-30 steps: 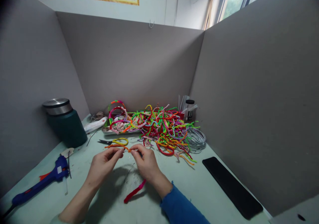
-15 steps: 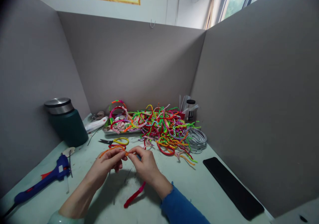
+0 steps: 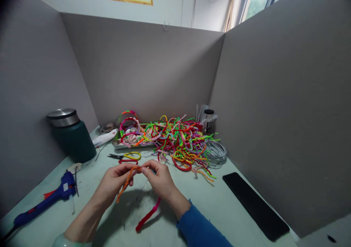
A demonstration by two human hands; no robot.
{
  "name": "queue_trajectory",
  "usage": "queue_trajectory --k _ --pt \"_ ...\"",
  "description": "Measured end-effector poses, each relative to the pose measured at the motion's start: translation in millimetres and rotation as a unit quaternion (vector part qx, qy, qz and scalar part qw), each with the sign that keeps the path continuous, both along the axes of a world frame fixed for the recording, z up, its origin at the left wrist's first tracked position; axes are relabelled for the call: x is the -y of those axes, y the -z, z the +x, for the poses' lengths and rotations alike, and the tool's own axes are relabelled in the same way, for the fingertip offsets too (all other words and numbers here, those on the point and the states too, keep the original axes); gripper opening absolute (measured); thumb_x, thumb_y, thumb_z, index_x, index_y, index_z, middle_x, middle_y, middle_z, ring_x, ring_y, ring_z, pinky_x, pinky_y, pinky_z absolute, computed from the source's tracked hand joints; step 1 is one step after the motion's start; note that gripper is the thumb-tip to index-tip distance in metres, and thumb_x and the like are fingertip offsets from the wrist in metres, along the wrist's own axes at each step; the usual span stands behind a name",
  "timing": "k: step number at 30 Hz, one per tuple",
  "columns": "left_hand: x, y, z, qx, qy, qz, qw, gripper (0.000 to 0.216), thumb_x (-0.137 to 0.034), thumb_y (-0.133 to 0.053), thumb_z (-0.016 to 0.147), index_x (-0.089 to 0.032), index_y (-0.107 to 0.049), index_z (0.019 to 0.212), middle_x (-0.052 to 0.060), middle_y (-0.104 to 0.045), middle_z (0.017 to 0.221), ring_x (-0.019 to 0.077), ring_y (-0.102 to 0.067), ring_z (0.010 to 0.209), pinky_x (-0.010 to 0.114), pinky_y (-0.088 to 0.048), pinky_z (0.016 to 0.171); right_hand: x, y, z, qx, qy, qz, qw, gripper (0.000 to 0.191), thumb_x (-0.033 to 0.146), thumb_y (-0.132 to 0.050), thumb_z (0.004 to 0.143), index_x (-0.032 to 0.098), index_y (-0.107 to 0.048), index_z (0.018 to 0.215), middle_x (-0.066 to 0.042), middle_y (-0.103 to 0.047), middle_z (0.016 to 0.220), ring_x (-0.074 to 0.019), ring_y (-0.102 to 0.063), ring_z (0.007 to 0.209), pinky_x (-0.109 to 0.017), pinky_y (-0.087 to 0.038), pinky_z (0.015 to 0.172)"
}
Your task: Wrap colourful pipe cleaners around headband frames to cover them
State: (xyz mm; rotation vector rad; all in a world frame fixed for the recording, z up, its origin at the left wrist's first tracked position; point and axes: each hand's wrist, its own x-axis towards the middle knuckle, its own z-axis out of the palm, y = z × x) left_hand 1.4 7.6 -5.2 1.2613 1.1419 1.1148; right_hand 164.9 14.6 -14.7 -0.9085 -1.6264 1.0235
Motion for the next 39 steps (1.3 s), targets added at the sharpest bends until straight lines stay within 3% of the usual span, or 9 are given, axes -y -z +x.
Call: queue_trajectory --k 5,9,16,22,25,28,32,39 --pt "2.5 -4.2 -0.4 0.037 0.029 -0.019 0.999 0.030 -0.036 -0.067 0.069 -0.014 -0.065 0.089 -0.003 -0.056 0.050 0.0072 -0.047 0.045 0.016 -0.032 0.042 -2.1 0.7 0.7 -0.043 -0.018 -0.037 0.998 0.017 0.029 -0.057 0.081 0.015 -0.065 0.081 0.002 -0.053 0.061 -0.0089 -0.041 0.052 -0.020 -0.032 0.048" --pt "1.4 -4.1 -2.3 0.062 0.066 -0.058 0.994 0.038 -0.046 -0.056 0.077 -0.011 -0.064 0.091 -0.002 -0.055 0.048 0.0046 -0.039 0.037 0.016 -0.025 0.036 -1.2 1.1 0.6 -0.034 -0.020 -0.024 0.999 0.016 0.028 -0.057 0.082 0.015 -0.067 0.081 0.000 -0.059 0.065 -0.0102 -0.047 0.056 -0.020 -0.035 0.052" --pt "0.4 -1.6 -4.9 0.045 0.051 -0.061 0.996 0.033 -0.045 -0.066 0.070 -0.013 -0.063 0.079 -0.009 -0.037 0.039 0.0025 -0.027 0.034 0.016 -0.014 0.035 2.2 -2.3 -0.1 -0.003 -0.026 0.009 1.000 0.017 0.029 -0.056 0.083 0.016 -0.068 0.081 -0.002 -0.064 0.072 -0.0126 -0.055 0.064 -0.022 -0.040 0.059" --pt "4.9 -8.7 1.5 0.025 0.025 -0.050 0.998 0.034 -0.039 -0.073 0.062 -0.014 -0.063 0.083 -0.007 -0.052 0.053 0.0006 -0.026 0.035 0.017 -0.015 0.036 0.5 -0.2 1.8 -0.002 -0.017 0.013 1.000 0.017 0.030 -0.057 0.083 0.017 -0.067 0.081 -0.001 -0.062 0.071 -0.0125 -0.054 0.064 -0.021 -0.039 0.056" --pt "3.5 -5.8 3.4 -0.003 0.012 -0.005 1.000 0.029 -0.037 -0.071 0.065 -0.015 -0.063 0.080 -0.003 -0.059 0.061 0.0044 -0.041 0.043 0.017 -0.028 0.041 -0.5 3.0 1.6 -0.006 -0.011 0.010 1.000 0.018 0.031 -0.056 0.083 0.017 -0.066 0.083 0.000 -0.060 0.069 -0.0122 -0.052 0.062 -0.021 -0.038 0.054" --pt "1.1 1.8 3.2 -0.077 -0.004 0.090 0.993 0.022 -0.034 -0.066 0.070 -0.016 -0.064 0.082 0.002 -0.065 0.074 0.0110 -0.054 0.062 0.020 -0.039 0.055 -1.7 5.9 0.6 -0.007 0.003 0.006 1.000 0.018 0.032 -0.057 0.082 0.016 -0.066 0.082 0.000 -0.058 0.068 -0.0118 -0.051 0.062 -0.021 -0.037 0.053" --pt "0.4 9.1 2.4 -0.201 -0.027 0.169 0.964 0.018 -0.030 -0.057 0.076 -0.018 -0.065 0.088 0.001 -0.066 0.076 0.0120 -0.053 0.061 0.022 -0.039 0.055 -3.0 9.0 -0.7 -0.011 0.016 0.005 1.000 0.018 0.031 -0.057 0.082 0.016 -0.066 0.082 0.000 -0.056 0.068 -0.0115 -0.048 0.061 -0.021 -0.036 0.053" --pt "4.2 3.4 5.5 -0.229 -0.058 0.194 0.952 0.018 -0.028 -0.056 0.074 -0.020 -0.064 0.088 0.001 -0.068 0.078 0.0124 -0.057 0.059 0.021 -0.040 0.055 -3.0 12.3 -1.0 -0.001 0.022 0.019 1.000 0.018 0.031 -0.056 0.082 0.016 -0.066 0.082 0.000 -0.056 0.068 -0.0118 -0.048 0.062 -0.021 -0.036 0.054"
